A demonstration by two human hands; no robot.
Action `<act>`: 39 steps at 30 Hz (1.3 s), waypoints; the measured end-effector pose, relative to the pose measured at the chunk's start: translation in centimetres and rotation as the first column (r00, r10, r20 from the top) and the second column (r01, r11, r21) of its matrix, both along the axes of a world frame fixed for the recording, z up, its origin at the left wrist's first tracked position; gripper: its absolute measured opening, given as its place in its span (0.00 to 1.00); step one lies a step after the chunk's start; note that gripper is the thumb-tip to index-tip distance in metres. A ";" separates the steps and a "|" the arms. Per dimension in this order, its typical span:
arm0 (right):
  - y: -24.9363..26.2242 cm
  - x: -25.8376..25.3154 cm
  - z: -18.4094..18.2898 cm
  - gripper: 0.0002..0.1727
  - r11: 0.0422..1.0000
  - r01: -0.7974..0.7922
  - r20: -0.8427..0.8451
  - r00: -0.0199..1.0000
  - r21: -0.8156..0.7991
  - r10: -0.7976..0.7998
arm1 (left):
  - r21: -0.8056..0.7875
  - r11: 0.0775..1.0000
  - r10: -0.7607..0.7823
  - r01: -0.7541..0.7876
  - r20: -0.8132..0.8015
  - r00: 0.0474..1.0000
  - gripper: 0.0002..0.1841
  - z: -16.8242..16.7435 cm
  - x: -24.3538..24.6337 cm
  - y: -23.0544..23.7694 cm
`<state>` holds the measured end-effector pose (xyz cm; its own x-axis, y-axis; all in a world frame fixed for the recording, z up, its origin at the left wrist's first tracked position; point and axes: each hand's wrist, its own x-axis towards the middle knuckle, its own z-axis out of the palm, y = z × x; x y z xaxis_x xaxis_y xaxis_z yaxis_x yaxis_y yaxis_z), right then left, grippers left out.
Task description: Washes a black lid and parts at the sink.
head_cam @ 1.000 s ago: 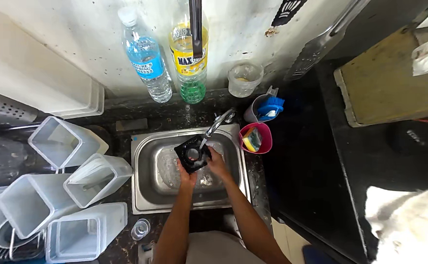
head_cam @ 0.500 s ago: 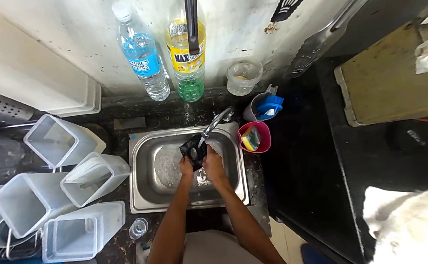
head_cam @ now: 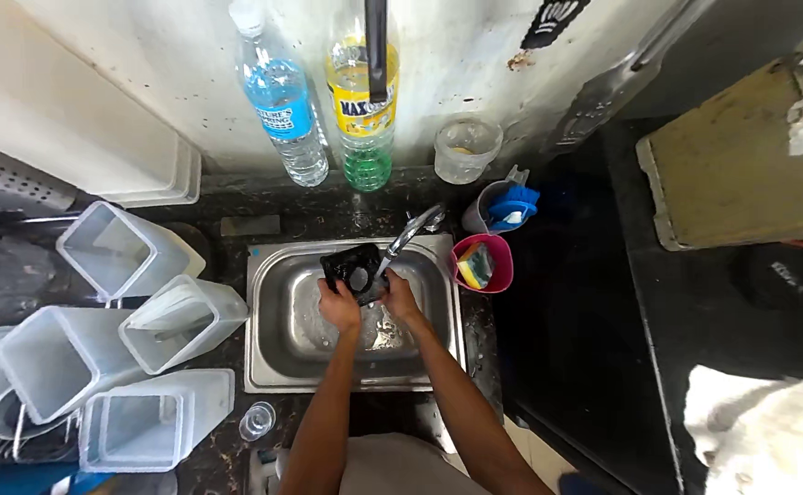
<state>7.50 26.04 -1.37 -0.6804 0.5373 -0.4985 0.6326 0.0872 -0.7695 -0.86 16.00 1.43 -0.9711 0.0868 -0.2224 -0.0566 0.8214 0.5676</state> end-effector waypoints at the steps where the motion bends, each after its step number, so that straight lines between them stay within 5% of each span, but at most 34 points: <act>1: 0.1 -0.3 0.0 0.30 1.000 -0.020 -0.027 0.999 -0.020 0.020 | -0.001 1.000 -0.011 0.011 -0.015 1.000 0.18 0.3 -0.1 -0.1; 10: 0.5 -1.5 -1.8 0.30 0.998 -0.051 -0.229 0.972 -0.028 0.043 | 0.076 0.993 -0.077 0.091 -0.172 0.982 0.16 0.9 -0.5 -0.5; 17: 1.1 -1.0 -1.6 0.26 0.941 -0.243 -0.155 0.965 -0.237 0.210 | -0.135 0.982 -0.133 0.131 -0.003 0.991 0.18 2.5 -1.0 -0.5; 24: 2.0 -2.6 -1.5 0.23 0.993 0.111 -0.159 0.980 -0.042 -0.116 | -0.198 0.946 -0.253 0.258 0.052 0.966 0.19 4.0 -0.8 -0.6; 27: 2.1 -3.1 -2.1 0.19 0.991 0.129 -0.128 0.983 -0.020 -0.130 | -0.204 0.936 -0.282 0.287 0.053 0.958 0.20 4.1 -0.2 -0.2; 33: 2.0 -1.1 -1.1 0.33 0.993 -0.120 0.066 0.991 -0.002 0.120 | -0.108 0.870 -0.429 0.481 0.317 0.846 0.32 3.6 -3.3 -1.5; 36: 3.3 1.0 1.2 0.24 0.953 -0.302 0.062 0.952 0.031 0.300 | 0.088 0.846 -0.508 0.525 0.427 0.748 0.35 0.9 -5.6 -2.0; 39: 3.5 3.0 3.1 0.22 0.964 -0.253 0.078 0.963 -0.077 0.259 | 0.283 0.829 -0.555 0.482 0.521 0.649 0.38 -1.2 -5.8 -1.7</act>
